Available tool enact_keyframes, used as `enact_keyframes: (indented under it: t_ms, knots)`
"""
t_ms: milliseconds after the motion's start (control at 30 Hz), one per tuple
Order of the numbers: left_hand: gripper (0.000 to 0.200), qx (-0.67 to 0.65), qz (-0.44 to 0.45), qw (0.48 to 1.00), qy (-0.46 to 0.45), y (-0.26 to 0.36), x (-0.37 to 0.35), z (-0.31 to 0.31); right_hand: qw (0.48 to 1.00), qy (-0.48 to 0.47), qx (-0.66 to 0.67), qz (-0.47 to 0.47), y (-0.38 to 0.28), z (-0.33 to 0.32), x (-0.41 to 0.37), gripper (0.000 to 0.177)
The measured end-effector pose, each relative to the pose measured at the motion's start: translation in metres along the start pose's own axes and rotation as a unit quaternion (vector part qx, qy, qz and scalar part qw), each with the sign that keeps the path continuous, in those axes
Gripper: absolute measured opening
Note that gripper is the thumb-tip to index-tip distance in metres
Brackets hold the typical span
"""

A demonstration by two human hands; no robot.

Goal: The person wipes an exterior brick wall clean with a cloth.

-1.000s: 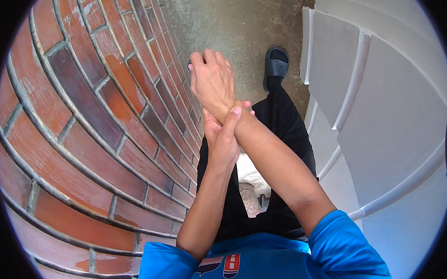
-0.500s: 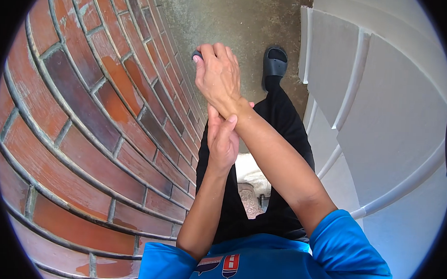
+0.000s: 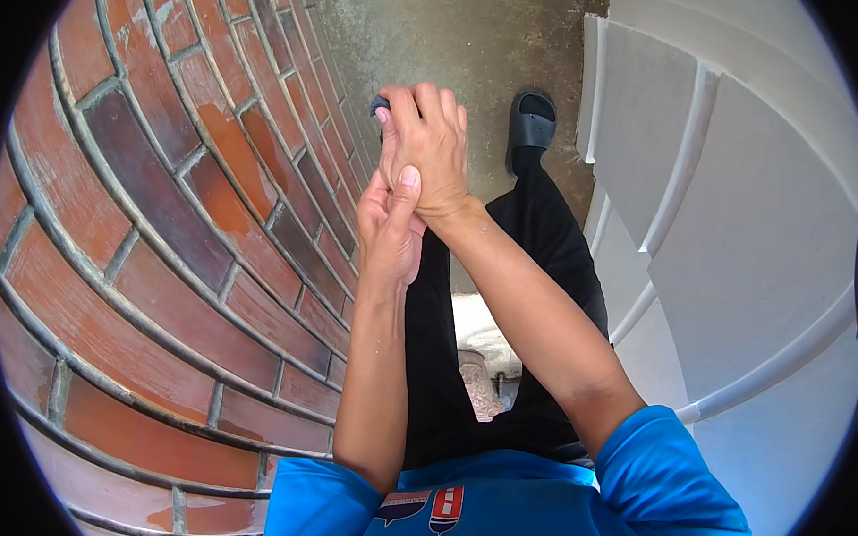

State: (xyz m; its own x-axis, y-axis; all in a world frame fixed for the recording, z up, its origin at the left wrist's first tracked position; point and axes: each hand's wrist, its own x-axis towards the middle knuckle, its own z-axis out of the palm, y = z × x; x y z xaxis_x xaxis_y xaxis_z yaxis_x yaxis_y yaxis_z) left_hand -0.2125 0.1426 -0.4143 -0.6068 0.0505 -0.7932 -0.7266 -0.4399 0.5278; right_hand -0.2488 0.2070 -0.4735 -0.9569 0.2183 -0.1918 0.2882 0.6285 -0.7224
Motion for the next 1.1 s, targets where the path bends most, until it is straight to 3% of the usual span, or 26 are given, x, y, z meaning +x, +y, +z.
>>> enact_keyframes:
  t_ms: [133,233,333,433,467,567,667,767,833,933,1033,1067,1100]
  knots:
    - [0.051,-0.026,0.008,0.996,-0.087,0.001,-0.001,-0.003,0.999,0.02,0.023,0.037,0.003,-0.004,0.008,0.017]
    - [0.053,0.008,-0.002,0.999,-0.046,-0.002,0.005,-0.01,0.999,0.018,0.014,0.043,0.0,-0.004,0.009,0.017]
    - [0.054,-0.055,-0.103,0.989,0.09,0.003,0.015,-0.007,1.0,-0.022,0.011,0.016,-0.004,-0.004,-0.001,0.019]
    - [0.057,-0.015,-0.09,0.992,0.092,0.012,0.012,0.012,0.998,0.01,0.029,0.052,0.001,0.0,0.004,0.014]
    - [0.056,-0.02,-0.057,0.997,0.053,0.008,0.01,0.014,0.997,0.02,0.026,0.074,0.004,0.004,0.006,0.015]
    - [0.06,-0.081,-0.032,0.996,-0.027,-0.006,0.006,-0.002,0.999,0.02,0.03,0.014,0.009,0.003,0.005,0.017]
    - [0.068,-0.082,0.022,0.996,-0.028,-0.025,-0.018,0.017,0.986,0.029,0.068,0.147,0.02,0.008,0.022,0.02]
    - [0.075,-0.128,-0.003,0.991,-0.025,-0.031,-0.027,0.022,0.985,0.028,0.05,0.162,0.017,0.009,0.028,0.019]
    - [0.057,-0.108,-0.007,0.994,0.017,-0.036,-0.021,0.018,0.988,0.037,0.029,0.144,0.016,0.012,0.026,0.017]
    - [0.053,-0.17,-0.064,0.977,0.111,-0.034,-0.004,0.009,0.994,0.049,-0.006,0.097,0.009,0.022,0.025,0.016]
    - [0.064,-0.241,-0.046,0.968,0.052,-0.019,0.01,0.009,0.999,0.013,-0.037,0.032,0.004,0.031,0.015,0.016]
    - [0.055,-0.221,-0.075,0.963,0.135,-0.02,0.008,0.014,0.998,0.002,-0.055,0.026,0.007,0.035,0.017,0.016]
    - [0.051,-0.142,-0.072,0.977,0.142,-0.024,0.002,0.018,0.997,-0.007,-0.072,0.022,0.007,0.039,0.018,0.016]
